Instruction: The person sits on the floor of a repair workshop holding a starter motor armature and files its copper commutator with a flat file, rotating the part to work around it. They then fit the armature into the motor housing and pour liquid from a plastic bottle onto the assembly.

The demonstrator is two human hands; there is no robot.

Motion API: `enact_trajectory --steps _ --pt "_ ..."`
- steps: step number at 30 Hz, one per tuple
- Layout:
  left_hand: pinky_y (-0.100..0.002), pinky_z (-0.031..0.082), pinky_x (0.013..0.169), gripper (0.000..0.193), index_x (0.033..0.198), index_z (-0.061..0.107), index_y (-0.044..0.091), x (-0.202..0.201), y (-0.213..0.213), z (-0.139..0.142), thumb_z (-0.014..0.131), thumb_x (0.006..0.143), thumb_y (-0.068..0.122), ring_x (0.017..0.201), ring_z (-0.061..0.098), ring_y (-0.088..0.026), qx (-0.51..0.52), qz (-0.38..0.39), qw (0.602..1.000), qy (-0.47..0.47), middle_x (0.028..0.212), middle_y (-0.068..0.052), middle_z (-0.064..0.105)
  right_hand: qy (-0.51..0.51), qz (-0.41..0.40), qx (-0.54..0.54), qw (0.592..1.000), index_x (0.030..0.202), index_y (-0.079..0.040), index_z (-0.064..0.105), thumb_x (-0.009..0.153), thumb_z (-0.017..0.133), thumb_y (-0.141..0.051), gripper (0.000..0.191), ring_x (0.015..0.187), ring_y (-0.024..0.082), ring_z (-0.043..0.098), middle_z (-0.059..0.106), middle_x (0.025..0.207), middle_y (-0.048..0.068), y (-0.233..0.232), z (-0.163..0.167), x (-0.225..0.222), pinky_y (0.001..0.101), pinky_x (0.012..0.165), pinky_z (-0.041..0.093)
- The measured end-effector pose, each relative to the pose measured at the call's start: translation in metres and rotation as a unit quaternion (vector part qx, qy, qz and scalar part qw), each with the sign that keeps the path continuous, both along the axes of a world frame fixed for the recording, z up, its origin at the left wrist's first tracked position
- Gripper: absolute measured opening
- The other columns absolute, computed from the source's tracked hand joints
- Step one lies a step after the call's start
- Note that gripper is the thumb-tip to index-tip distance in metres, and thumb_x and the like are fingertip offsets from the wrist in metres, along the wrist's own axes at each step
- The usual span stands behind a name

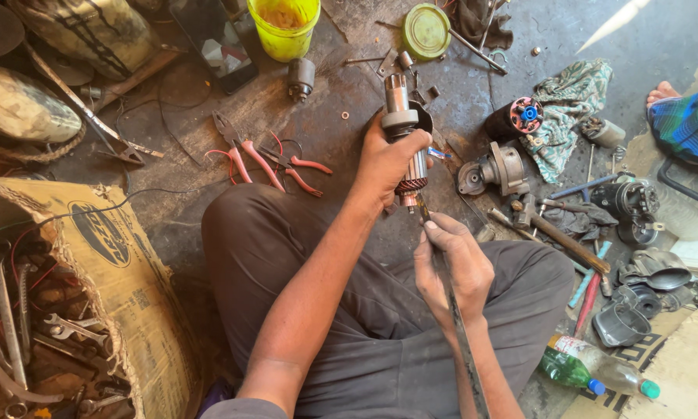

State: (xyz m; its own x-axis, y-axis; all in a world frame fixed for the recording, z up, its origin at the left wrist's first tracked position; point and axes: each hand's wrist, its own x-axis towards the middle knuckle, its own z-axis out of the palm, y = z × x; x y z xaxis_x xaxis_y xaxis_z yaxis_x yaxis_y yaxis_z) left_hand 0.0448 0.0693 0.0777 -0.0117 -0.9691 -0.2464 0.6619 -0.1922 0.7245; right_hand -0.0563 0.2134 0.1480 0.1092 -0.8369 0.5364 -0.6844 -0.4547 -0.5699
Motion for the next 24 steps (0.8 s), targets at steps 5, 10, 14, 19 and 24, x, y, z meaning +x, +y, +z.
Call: enact_trajectory --steps 5,10,14,19,24 --pt "-0.032 0.056 0.046 0.038 0.111 0.057 0.002 0.0012 0.0006 -0.0003 0.073 0.077 0.006 0.054 0.066 -0.017 0.0 -0.006 1.0 0.014 0.083 -0.008 0.065 -0.008 -0.006 0.0 1.0 0.107 0.002 0.064 0.09 0.073 0.01 0.021 0.09 0.022 0.075 0.073 0.113 0.018 -0.0008 -0.0012 0.0008 0.0287 0.076 0.059" --pt "-0.032 0.056 0.045 0.038 0.11 0.056 0.003 0.0011 0.0005 0.0014 0.073 0.077 0.006 0.053 0.066 -0.017 0.008 -0.007 1.0 0.013 0.082 -0.008 0.065 -0.022 0.002 0.005 1.0 0.107 0.002 0.064 0.09 0.073 0.01 0.021 0.09 0.022 0.075 0.073 0.113 0.018 -0.0019 -0.0006 0.0005 0.0287 0.076 0.059" --pt "-0.032 0.055 0.045 0.038 0.111 0.056 0.002 0.0007 0.0011 0.0024 0.073 0.076 0.005 0.053 0.065 -0.017 0.0 -0.006 1.0 0.008 0.083 -0.008 0.065 -0.003 0.003 -0.001 1.0 0.106 0.003 0.065 0.089 0.073 0.01 0.019 0.092 0.023 0.075 0.073 0.112 0.019 -0.0019 0.0024 0.0012 0.0292 0.077 0.059" --pt "-0.031 0.057 0.046 0.039 0.111 0.056 0.002 0.0013 0.0006 0.0026 0.073 0.076 0.005 0.054 0.066 -0.017 0.008 -0.007 1.0 0.011 0.083 -0.008 0.065 0.023 0.006 -0.004 1.0 0.103 0.004 0.067 0.087 0.074 0.008 0.018 0.093 0.025 0.075 0.072 0.111 0.019 -0.0008 0.006 0.0015 0.03 0.078 0.059" --pt "-0.031 0.057 0.046 0.038 0.11 0.056 0.002 0.0016 0.0003 0.0021 0.073 0.076 0.005 0.054 0.066 -0.016 0.015 -0.007 1.0 0.016 0.083 -0.008 0.064 -0.008 0.002 0.016 1.0 0.104 0.004 0.067 0.089 0.073 0.009 0.017 0.088 0.022 0.075 0.073 0.112 0.019 -0.0026 0.0058 0.0012 0.0281 0.075 0.059"
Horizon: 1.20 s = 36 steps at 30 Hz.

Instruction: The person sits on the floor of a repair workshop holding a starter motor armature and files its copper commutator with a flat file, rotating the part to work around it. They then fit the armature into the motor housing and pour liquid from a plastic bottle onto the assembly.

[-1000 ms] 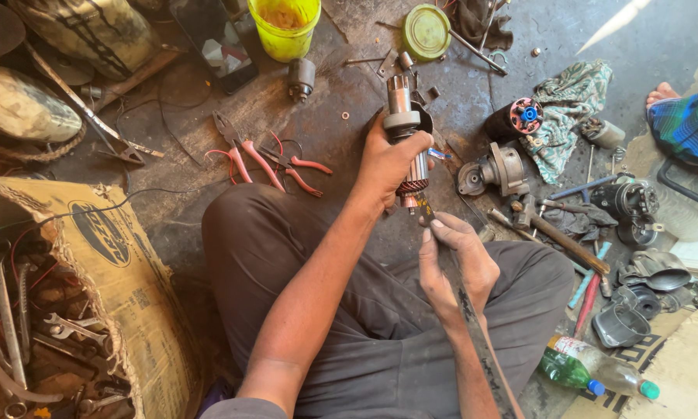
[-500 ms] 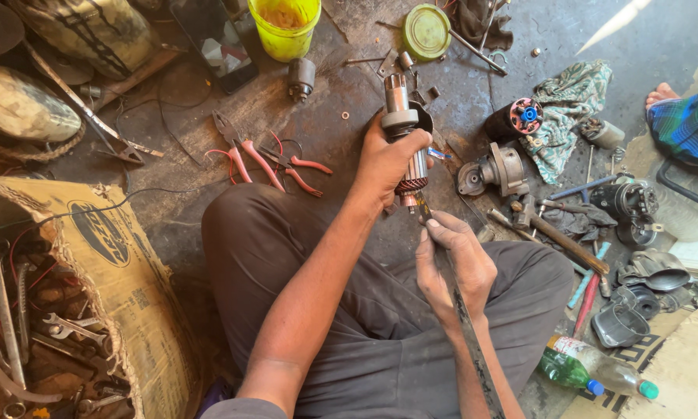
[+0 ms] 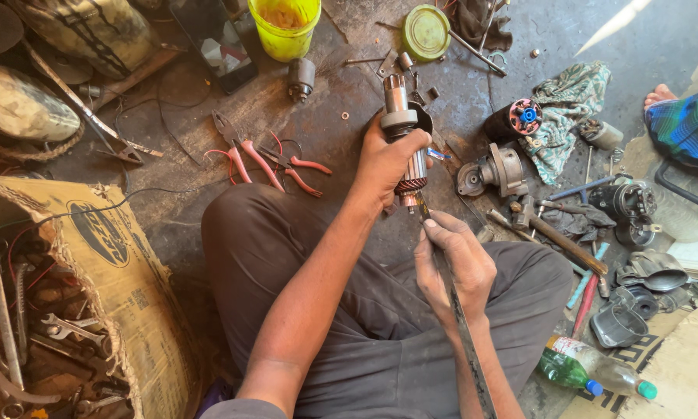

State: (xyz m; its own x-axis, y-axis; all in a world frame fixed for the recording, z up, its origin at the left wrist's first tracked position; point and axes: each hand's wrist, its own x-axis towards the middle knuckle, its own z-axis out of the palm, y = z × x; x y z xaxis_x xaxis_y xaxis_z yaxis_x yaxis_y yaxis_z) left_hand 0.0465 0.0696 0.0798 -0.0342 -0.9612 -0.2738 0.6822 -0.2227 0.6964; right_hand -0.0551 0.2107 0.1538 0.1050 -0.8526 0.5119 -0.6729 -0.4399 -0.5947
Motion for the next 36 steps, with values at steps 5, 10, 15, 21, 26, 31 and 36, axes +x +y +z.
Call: enact_trajectory --steps 5,10,15,21,26,31,36 --pt "-0.031 0.055 0.044 0.038 0.111 0.057 0.003 -0.0032 -0.0009 0.0 0.072 0.076 0.006 0.053 0.065 -0.016 -0.001 0.001 1.0 0.006 0.083 -0.008 0.065 0.001 0.008 -0.001 1.0 0.104 0.004 0.067 0.088 0.073 0.01 0.018 0.09 0.022 0.075 0.073 0.111 0.019 -0.0025 0.0012 -0.0026 0.0286 0.076 0.059" --pt "-0.031 0.055 0.044 0.037 0.11 0.056 0.003 -0.0045 -0.0015 -0.0025 0.073 0.077 0.006 0.053 0.065 -0.017 0.01 0.002 1.0 -0.001 0.082 -0.008 0.065 0.011 0.01 0.009 1.0 0.103 0.004 0.068 0.085 0.074 0.009 0.019 0.088 0.022 0.075 0.073 0.109 0.018 -0.0031 0.0031 -0.003 0.0287 0.076 0.059" --pt "-0.031 0.057 0.047 0.038 0.11 0.056 0.003 -0.0056 -0.0021 -0.0044 0.073 0.076 0.004 0.054 0.066 -0.017 0.007 0.009 1.0 -0.001 0.084 -0.008 0.065 0.025 0.015 0.01 1.0 0.102 0.004 0.068 0.085 0.074 0.009 0.019 0.088 0.022 0.075 0.073 0.109 0.018 -0.0027 0.0045 -0.0012 0.0289 0.075 0.059" --pt "-0.032 0.058 0.049 0.037 0.109 0.056 0.001 -0.0062 -0.0015 -0.0008 0.073 0.077 0.004 0.057 0.066 -0.018 0.016 0.008 1.0 -0.01 0.084 -0.009 0.063 0.023 0.007 0.008 1.0 0.104 0.004 0.067 0.086 0.073 0.01 0.02 0.089 0.023 0.075 0.073 0.112 0.018 -0.0031 0.0059 -0.0009 0.029 0.076 0.059" --pt "-0.032 0.058 0.048 0.037 0.109 0.056 0.002 -0.0049 -0.001 0.0024 0.073 0.077 0.005 0.056 0.066 -0.017 0.008 0.009 1.0 0.006 0.084 -0.007 0.063 0.015 -0.001 0.008 1.0 0.105 0.003 0.067 0.086 0.072 0.01 0.02 0.09 0.022 0.075 0.073 0.112 0.018 -0.0035 0.004 -0.002 0.0281 0.076 0.059" --pt "-0.031 0.056 0.046 0.036 0.109 0.056 0.002 -0.0037 -0.0007 0.0009 0.073 0.077 0.005 0.053 0.065 -0.017 0.003 0.007 1.0 0.003 0.081 -0.008 0.064 0.008 -0.001 0.008 1.0 0.106 0.003 0.067 0.086 0.071 0.011 0.021 0.093 0.022 0.075 0.073 0.112 0.018 -0.0033 0.0031 -0.0003 0.0282 0.078 0.059" --pt "-0.032 0.056 0.046 0.037 0.108 0.056 0.003 -0.0064 -0.0027 -0.0035 0.074 0.076 0.004 0.053 0.065 -0.017 -0.006 0.014 1.0 0.004 0.081 -0.007 0.064 0.019 -0.003 0.015 1.0 0.102 0.003 0.066 0.085 0.072 0.011 0.019 0.096 0.023 0.076 0.074 0.11 0.018 -0.0044 0.008 0.0018 0.0296 0.08 0.059"
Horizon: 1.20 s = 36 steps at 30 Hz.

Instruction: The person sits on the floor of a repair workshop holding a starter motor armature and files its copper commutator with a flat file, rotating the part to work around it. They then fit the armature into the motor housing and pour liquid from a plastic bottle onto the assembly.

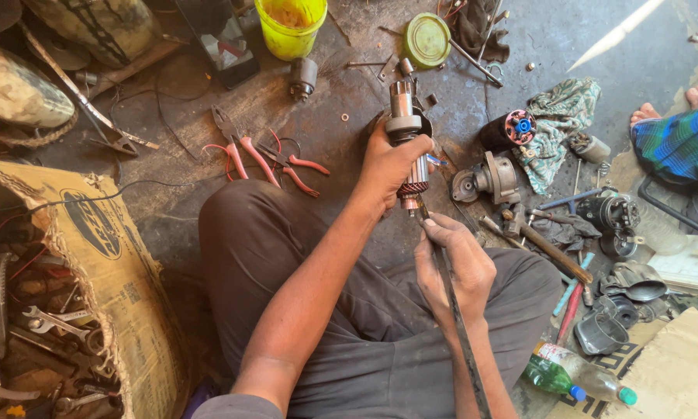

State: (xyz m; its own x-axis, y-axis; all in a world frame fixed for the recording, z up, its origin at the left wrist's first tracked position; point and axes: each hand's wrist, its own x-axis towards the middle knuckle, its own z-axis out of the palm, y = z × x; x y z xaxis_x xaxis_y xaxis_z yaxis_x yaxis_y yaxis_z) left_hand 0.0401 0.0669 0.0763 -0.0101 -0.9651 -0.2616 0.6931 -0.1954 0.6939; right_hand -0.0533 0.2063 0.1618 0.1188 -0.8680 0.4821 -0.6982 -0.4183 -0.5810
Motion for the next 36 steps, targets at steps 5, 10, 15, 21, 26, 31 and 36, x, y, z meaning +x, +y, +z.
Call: enact_trajectory --steps 5,10,15,21,26,31,36 --pt "-0.032 0.054 0.045 0.035 0.107 0.056 0.004 -0.001 -0.001 -0.004 0.073 0.076 0.005 0.052 0.065 -0.017 0.015 0.006 1.0 0.007 0.079 -0.008 0.064 0.005 -0.002 0.005 1.0 0.101 0.004 0.065 0.087 0.071 0.011 0.017 0.097 0.024 0.077 0.075 0.106 0.018 0.0 0.002 0.001 0.0308 0.084 0.06" --pt "-0.032 0.055 0.045 0.034 0.107 0.057 0.003 0.001 -0.003 -0.007 0.073 0.076 0.004 0.052 0.065 -0.017 0.016 0.012 0.999 0.028 0.08 -0.007 0.064 -0.029 0.008 -0.006 1.0 0.102 0.004 0.064 0.089 0.072 0.011 0.016 0.097 0.024 0.078 0.074 0.104 0.018 -0.001 -0.003 0.003 0.0297 0.085 0.061" --pt "-0.033 0.054 0.043 0.035 0.107 0.057 0.004 -0.001 -0.002 -0.011 0.072 0.075 0.004 0.05 0.064 -0.018 0.02 0.013 0.999 0.031 0.079 -0.007 0.064 -0.01 0.009 -0.001 1.0 0.102 0.004 0.064 0.088 0.071 0.012 0.017 0.096 0.025 0.078 0.074 0.104 0.019 0.001 -0.007 0.001 0.0307 0.085 0.061" --pt "-0.034 0.056 0.044 0.036 0.107 0.057 0.003 0.005 -0.008 -0.007 0.074 0.075 0.002 0.052 0.066 -0.02 0.032 0.029 0.997 0.057 0.081 -0.009 0.065 0.092 -0.003 0.184 0.979 0.096 0.005 0.07 0.082 0.075 0.005 0.014 0.085 0.028 0.075 0.074 0.09 0.019 0.004 -0.013 -0.011 0.0318 0.075 0.058" --pt "-0.035 0.053 0.039 0.038 0.108 0.054 0.006 0.016 -0.008 0.003 0.073 0.075 0.006 0.052 0.067 -0.019 0.035 0.043 0.998 0.037 0.078 -0.009 0.064 -0.059 -0.065 0.198 0.976 0.105 0.003 0.07 0.087 0.068 0.002 0.018 0.082 0.019 0.078 0.077 0.091 0.013 0.012 -0.012 -0.027 0.027 0.075 0.058" --pt "-0.034 0.056 0.044 0.038 0.109 0.056 0.001 0.019 -0.006 0.006 0.074 0.075 0.005 0.054 0.068 -0.02 0.032 0.024 0.998 0.054 0.081 -0.01 0.065 -0.201 -0.046 0.18 0.962 0.125 0.007 0.061 0.097 0.061 0.001 0.028 0.092 0.022 0.078 0.074 0.106 0.017 0.018 -0.003 -0.034 0.0289 0.084 0.06" --pt "-0.033 0.057 0.045 0.039 0.109 0.057 0.001 0.014 -0.004 0.004 0.075 0.075 0.006 0.053 0.068 -0.019 0.029 0.029 0.999 0.03 0.082 -0.01 0.065 -0.135 -0.017 0.034 0.99 0.122 0.007 0.062 0.102 0.061 0.004 0.02 0.102 0.024 0.077 0.073 0.113 0.019 0.015 -0.009 -0.016 0.0303 0.095 0.061"
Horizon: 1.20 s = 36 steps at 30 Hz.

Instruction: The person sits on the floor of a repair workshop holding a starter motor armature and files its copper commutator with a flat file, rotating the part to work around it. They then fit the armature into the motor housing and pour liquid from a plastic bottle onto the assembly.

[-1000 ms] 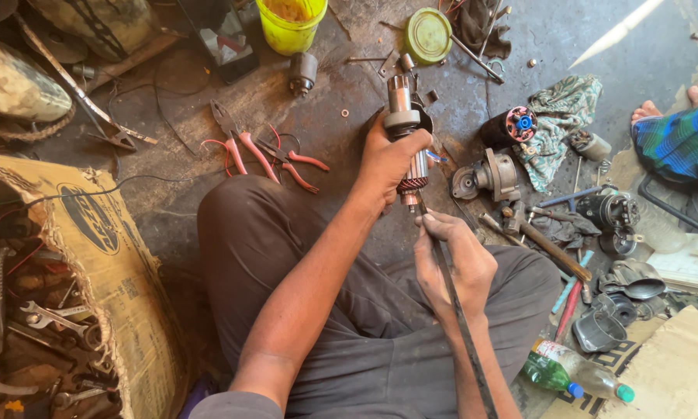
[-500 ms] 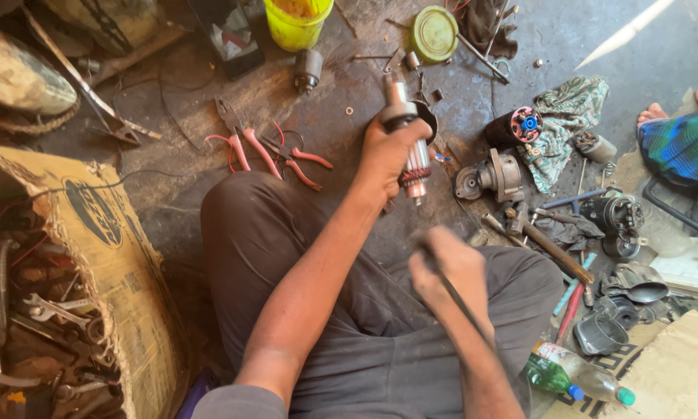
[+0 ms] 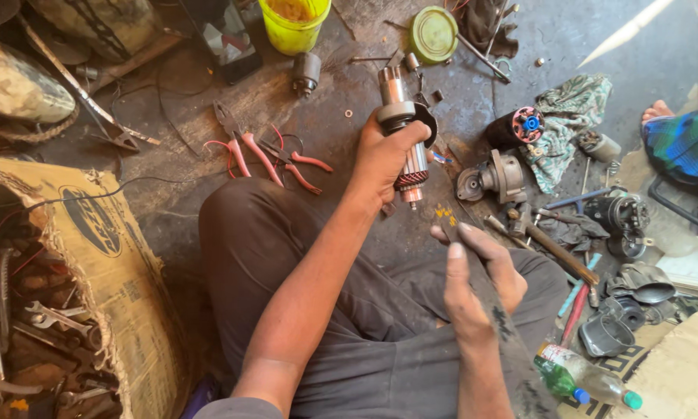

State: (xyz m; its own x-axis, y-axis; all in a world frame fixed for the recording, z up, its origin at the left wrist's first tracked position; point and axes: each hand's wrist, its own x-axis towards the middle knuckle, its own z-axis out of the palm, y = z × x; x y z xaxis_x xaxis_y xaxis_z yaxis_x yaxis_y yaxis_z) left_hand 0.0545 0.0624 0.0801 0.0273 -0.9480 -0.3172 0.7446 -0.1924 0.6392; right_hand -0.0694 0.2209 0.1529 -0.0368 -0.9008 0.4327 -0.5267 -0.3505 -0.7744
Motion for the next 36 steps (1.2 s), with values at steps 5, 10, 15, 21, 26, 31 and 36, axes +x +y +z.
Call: enact_trajectory --steps 5,10,15,21,26,31,36 --pt "-0.033 0.055 0.043 0.037 0.108 0.057 0.002 -0.002 0.001 -0.003 0.074 0.076 0.008 0.053 0.067 -0.019 0.008 -0.002 1.0 -0.027 0.082 -0.009 0.065 0.019 0.012 -0.019 1.0 0.119 0.008 0.063 0.1 0.063 0.007 0.019 0.104 0.024 0.076 0.072 0.116 0.021 -0.007 -0.006 0.014 0.0309 0.093 0.06" --pt "-0.033 0.055 0.043 0.038 0.108 0.056 0.001 -0.002 0.0 -0.003 0.075 0.076 0.007 0.052 0.067 -0.019 0.002 0.002 0.999 -0.033 0.081 -0.01 0.065 0.061 0.031 -0.04 0.997 0.116 0.006 0.064 0.1 0.064 0.006 0.016 0.104 0.025 0.077 0.073 0.116 0.021 -0.012 -0.005 0.018 0.0308 0.092 0.061" --pt "-0.033 0.054 0.043 0.038 0.108 0.055 0.001 -0.003 0.001 -0.005 0.075 0.076 0.006 0.052 0.067 -0.019 0.007 0.003 0.999 -0.032 0.08 -0.011 0.065 0.072 0.04 -0.041 0.996 0.117 0.006 0.064 0.098 0.065 0.008 0.019 0.105 0.024 0.076 0.072 0.117 0.021 -0.013 -0.001 0.02 0.0302 0.092 0.06" --pt "-0.033 0.055 0.043 0.04 0.109 0.055 0.002 -0.005 0.0 -0.007 0.075 0.075 0.006 0.052 0.067 -0.019 0.012 0.003 0.999 -0.034 0.082 -0.01 0.065 0.102 0.034 -0.04 0.993 0.118 0.006 0.065 0.096 0.065 0.01 0.022 0.104 0.024 0.076 0.072 0.117 0.021 -0.014 0.001 0.023 0.0291 0.089 0.06" --pt "-0.033 0.054 0.042 0.041 0.109 0.056 0.001 -0.004 0.0 -0.009 0.075 0.074 0.006 0.051 0.067 -0.019 0.024 -0.007 0.999 -0.03 0.082 -0.01 0.066 0.131 0.035 -0.042 0.99 0.116 0.005 0.065 0.096 0.065 0.01 0.021 0.104 0.025 0.076 0.073 0.116 0.02 -0.013 0.003 0.024 0.03 0.089 0.061" --pt "-0.033 0.055 0.043 0.04 0.11 0.057 0.001 -0.006 0.001 -0.009 0.075 0.075 0.006 0.052 0.067 -0.019 0.018 -0.005 1.0 -0.016 0.083 -0.01 0.065 0.122 0.024 -0.053 0.991 0.118 0.006 0.065 0.095 0.064 0.011 0.024 0.1 0.023 0.076 0.072 0.115 0.02 -0.016 0.001 0.025 0.0289 0.085 0.061" --pt "-0.033 0.053 0.042 0.041 0.109 0.054 0.001 -0.002 0.0 -0.009 0.075 0.074 0.006 0.052 0.066 -0.019 0.03 0.002 0.999 -0.029 0.081 -0.009 0.064 0.142 0.035 -0.056 0.988 0.116 0.005 0.065 0.093 0.064 0.012 0.025 0.099 0.025 0.076 0.073 0.114 0.02 -0.016 -0.002 0.024 0.0299 0.085 0.061"
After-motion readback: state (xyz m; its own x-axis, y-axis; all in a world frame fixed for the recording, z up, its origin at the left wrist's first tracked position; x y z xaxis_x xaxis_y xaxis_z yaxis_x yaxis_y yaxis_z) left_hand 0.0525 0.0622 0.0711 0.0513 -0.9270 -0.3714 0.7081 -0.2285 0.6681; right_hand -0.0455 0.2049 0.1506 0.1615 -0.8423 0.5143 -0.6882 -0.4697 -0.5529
